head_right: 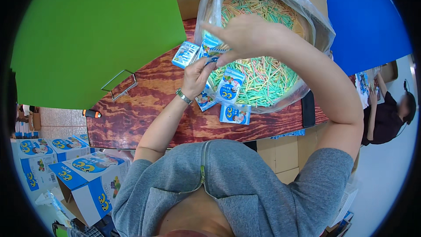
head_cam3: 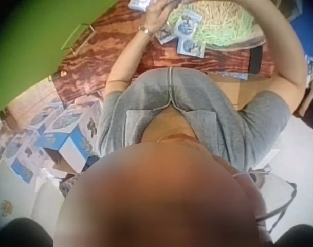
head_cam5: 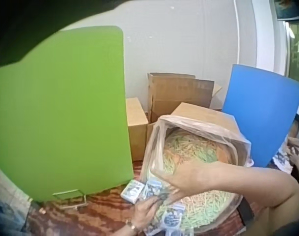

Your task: The person is sorting and counting small blue packets from a large container filled with colorful plastic strands.

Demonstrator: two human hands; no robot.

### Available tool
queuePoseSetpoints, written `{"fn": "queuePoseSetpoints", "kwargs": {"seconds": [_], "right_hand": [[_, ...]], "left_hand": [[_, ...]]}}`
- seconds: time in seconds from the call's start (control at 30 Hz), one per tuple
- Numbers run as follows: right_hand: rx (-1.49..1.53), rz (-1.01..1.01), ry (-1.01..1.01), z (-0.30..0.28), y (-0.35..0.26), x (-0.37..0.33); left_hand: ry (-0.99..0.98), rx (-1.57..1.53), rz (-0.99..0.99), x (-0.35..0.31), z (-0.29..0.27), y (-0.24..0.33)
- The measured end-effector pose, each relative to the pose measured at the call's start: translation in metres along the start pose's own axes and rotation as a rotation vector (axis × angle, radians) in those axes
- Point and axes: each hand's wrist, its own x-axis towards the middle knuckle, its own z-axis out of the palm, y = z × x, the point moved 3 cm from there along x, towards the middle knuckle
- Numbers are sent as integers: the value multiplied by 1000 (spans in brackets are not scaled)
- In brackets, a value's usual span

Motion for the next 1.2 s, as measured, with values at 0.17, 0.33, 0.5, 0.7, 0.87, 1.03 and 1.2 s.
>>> {"fn": "queuePoseSetpoints", "kwargs": {"seconds": [0.17,0.33,0.5,0.7,0.87,1.03,1.2], "right_hand": [[284,-120,552,22,30,-9],[512,-167,617,71,19,13],[653,-14,713,111,17,56],[563,161,687,181,23,100],[392,263,606,178,30,55],[331,264,358,216,23,32],[169,183,516,223,24,21]], "left_hand": [[-18,-288,-50,0,2,-17],[-225,-368,-172,-5,-1,-39],[9,-69,-273,-7,-24,-56],[-179,273,-94,-13,-16,-55],[-249,375,44,-19,6,-70],[-254,355,-36,-12,6,-70],[-254,380,-18,-11,9,-52]]}}
